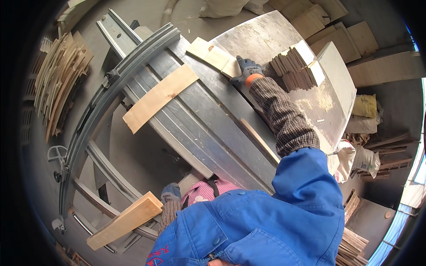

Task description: The person repeatedly feeds small wooden planks through a table saw, using a push stick to guide the wood and a push block to advance it. After each cut, the person stacks the finished pieces on the table.

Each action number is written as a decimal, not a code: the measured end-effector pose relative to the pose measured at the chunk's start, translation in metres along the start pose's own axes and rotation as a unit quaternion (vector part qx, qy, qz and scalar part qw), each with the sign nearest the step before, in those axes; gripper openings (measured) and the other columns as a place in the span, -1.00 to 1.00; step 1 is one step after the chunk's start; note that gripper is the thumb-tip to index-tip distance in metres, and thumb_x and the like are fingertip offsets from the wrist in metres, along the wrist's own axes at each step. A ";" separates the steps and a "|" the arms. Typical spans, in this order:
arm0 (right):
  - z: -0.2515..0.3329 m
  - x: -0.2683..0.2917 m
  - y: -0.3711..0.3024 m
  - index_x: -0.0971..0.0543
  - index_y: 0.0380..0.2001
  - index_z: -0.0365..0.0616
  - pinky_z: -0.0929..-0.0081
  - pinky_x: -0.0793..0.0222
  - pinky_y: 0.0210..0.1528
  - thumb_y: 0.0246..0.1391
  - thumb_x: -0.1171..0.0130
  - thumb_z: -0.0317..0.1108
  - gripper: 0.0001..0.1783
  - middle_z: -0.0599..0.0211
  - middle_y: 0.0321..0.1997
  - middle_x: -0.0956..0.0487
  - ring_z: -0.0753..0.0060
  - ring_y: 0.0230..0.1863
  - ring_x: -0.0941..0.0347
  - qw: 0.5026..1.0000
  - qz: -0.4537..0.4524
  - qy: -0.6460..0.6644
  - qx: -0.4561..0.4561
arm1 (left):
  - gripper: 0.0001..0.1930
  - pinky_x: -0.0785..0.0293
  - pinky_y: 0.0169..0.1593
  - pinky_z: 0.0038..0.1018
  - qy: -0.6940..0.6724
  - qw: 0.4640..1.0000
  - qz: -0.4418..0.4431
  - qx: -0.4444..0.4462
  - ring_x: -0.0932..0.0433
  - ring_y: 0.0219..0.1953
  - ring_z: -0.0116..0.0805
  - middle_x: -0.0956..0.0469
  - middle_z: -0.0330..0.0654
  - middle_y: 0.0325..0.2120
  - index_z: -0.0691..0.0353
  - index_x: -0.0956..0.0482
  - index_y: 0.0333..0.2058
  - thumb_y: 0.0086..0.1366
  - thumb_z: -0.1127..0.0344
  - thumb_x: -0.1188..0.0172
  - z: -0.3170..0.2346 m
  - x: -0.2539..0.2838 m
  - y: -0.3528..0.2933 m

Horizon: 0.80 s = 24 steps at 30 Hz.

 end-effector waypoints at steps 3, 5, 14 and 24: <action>0.011 -0.005 0.002 -0.11 0.46 0.03 0.09 -0.17 0.36 -0.27 -0.42 0.31 0.27 0.08 0.33 -0.36 0.03 0.35 -0.28 0.999 0.025 -0.027 -0.035 | -0.75 -0.53 -0.12 -0.11 0.016 1.000 0.024 0.000 -0.59 -0.29 0.00 -0.66 -0.08 -0.32 0.09 -0.64 -0.36 0.29 0.21 0.04 -0.006 0.001 -0.003; 0.011 -0.001 -0.001 -0.13 0.45 0.02 0.09 -0.19 0.35 -0.28 -0.43 0.30 0.26 0.06 0.31 -0.37 0.02 0.32 -0.30 0.999 0.004 -0.029 -0.021 | -0.75 -0.53 -0.14 -0.11 0.027 0.999 0.021 -0.002 -0.59 -0.30 0.01 -0.66 -0.09 -0.33 0.09 -0.64 -0.36 0.29 0.21 0.03 -0.005 0.003 -0.003; 0.051 0.016 0.045 -0.09 0.45 -0.10 0.19 -0.17 0.39 -0.28 -0.43 0.25 0.29 -0.02 0.35 -0.34 -0.03 0.36 -0.26 0.997 -0.054 0.062 0.010 | -0.77 -0.53 -0.14 -0.11 -0.005 1.000 -0.003 -0.014 -0.59 -0.30 0.01 -0.65 -0.08 -0.34 0.07 -0.63 -0.35 0.30 0.19 0.01 0.006 0.011 -0.007; 0.069 0.017 0.058 -0.15 0.42 -0.15 0.18 -0.29 0.29 -0.42 -0.49 0.21 0.34 -0.14 0.20 -0.41 -0.11 0.23 -0.37 0.983 -0.127 0.130 0.028 | -0.75 -0.55 -0.13 -0.10 -0.057 0.998 0.018 0.030 -0.61 -0.26 0.03 -0.67 -0.03 -0.34 0.08 -0.67 -0.36 0.27 0.18 -0.02 0.009 0.019 -0.002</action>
Point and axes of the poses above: each hand's wrist, its own y-axis towards the middle knuckle, its own x-axis out of the back of the hand, z = x × y, the point moved 1 cm from there along y, towards the middle knuckle
